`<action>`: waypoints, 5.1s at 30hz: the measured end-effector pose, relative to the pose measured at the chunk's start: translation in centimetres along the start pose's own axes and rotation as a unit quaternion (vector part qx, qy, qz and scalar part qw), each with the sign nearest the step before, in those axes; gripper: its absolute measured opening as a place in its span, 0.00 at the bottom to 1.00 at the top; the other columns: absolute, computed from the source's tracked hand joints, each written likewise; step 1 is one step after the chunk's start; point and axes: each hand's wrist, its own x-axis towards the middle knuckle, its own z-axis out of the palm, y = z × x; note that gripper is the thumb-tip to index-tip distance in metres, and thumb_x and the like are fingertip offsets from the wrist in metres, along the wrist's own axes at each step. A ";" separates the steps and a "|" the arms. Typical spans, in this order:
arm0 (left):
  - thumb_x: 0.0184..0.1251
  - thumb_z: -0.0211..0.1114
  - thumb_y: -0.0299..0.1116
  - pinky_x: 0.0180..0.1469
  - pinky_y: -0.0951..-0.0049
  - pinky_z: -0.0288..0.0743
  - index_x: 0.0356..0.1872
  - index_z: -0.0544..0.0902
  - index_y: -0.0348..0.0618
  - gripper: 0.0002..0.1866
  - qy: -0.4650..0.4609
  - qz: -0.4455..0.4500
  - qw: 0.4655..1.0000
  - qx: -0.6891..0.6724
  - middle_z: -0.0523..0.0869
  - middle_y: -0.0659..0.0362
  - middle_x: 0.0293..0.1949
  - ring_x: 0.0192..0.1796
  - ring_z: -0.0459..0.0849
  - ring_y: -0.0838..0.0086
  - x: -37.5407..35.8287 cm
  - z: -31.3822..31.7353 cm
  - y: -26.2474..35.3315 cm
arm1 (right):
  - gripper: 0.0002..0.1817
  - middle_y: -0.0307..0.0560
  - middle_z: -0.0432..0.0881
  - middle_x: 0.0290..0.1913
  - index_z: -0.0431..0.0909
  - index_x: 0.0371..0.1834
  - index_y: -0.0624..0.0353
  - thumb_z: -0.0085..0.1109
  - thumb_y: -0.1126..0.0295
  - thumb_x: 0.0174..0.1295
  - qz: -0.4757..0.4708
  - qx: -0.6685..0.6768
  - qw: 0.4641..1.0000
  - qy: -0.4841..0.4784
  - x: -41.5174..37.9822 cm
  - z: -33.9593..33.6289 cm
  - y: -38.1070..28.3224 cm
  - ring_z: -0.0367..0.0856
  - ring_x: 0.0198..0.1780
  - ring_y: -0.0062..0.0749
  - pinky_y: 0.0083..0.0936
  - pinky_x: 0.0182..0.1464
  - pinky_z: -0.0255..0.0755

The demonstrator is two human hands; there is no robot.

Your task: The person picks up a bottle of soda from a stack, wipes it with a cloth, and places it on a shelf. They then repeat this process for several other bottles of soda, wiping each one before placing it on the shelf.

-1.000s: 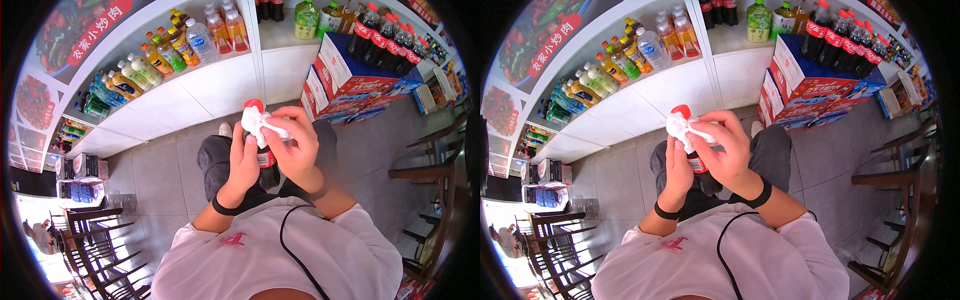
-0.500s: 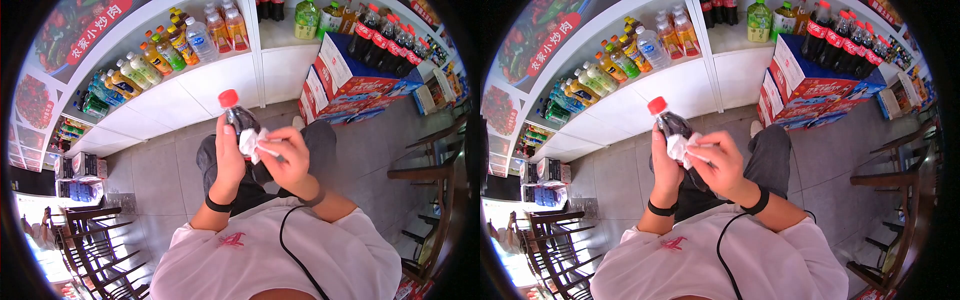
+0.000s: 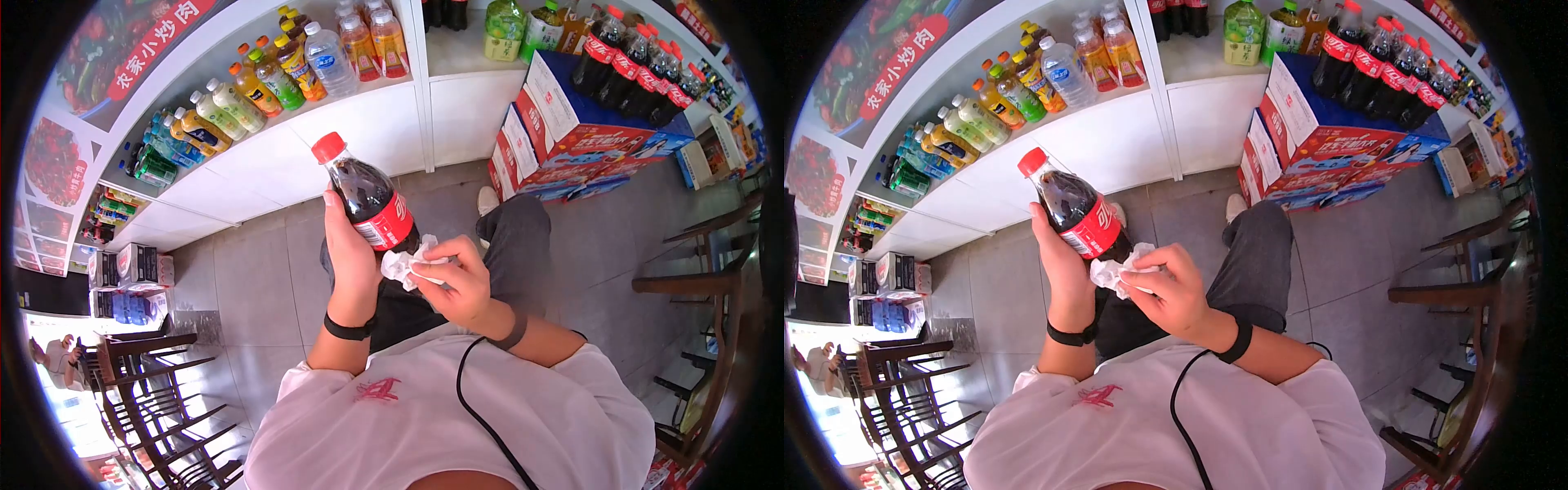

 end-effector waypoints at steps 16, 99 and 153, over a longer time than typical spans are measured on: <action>0.77 0.36 0.65 0.46 0.57 0.80 0.53 0.74 0.38 0.36 0.026 0.002 0.994 -0.107 0.84 0.50 0.40 0.41 0.84 0.59 0.3 0.0 0.1 | 0.17 0.54 0.76 0.53 0.79 0.43 0.58 0.75 0.74 0.50 0.040 0.065 0.997 -0.018 -0.2 -1.2 0.8 0.78 0.48 0.38 0.32 0.50 0.73; 0.61 0.70 0.56 0.51 0.50 0.83 0.69 0.62 0.40 0.43 -0.037 0.197 0.979 0.032 0.79 0.44 0.54 0.52 0.84 0.56 0.3 -0.9 -1.4 | 0.21 0.48 0.78 0.62 0.72 0.63 0.55 0.40 0.55 0.79 0.581 0.644 0.496 -0.041 -1.2 0.1 3.4 0.80 0.60 0.39 0.42 0.65 0.73; 0.54 0.79 0.31 0.62 0.68 0.72 0.69 0.67 0.36 0.41 -0.260 0.074 0.913 0.306 0.81 0.56 0.56 0.56 0.81 0.72 4.4 3.8 -7.6 | 0.35 0.55 0.76 0.53 0.73 0.61 0.61 0.76 0.68 0.46 0.132 -0.071 0.983 -0.106 7.2 -10.3 6.7 0.79 0.53 0.50 0.36 0.54 0.75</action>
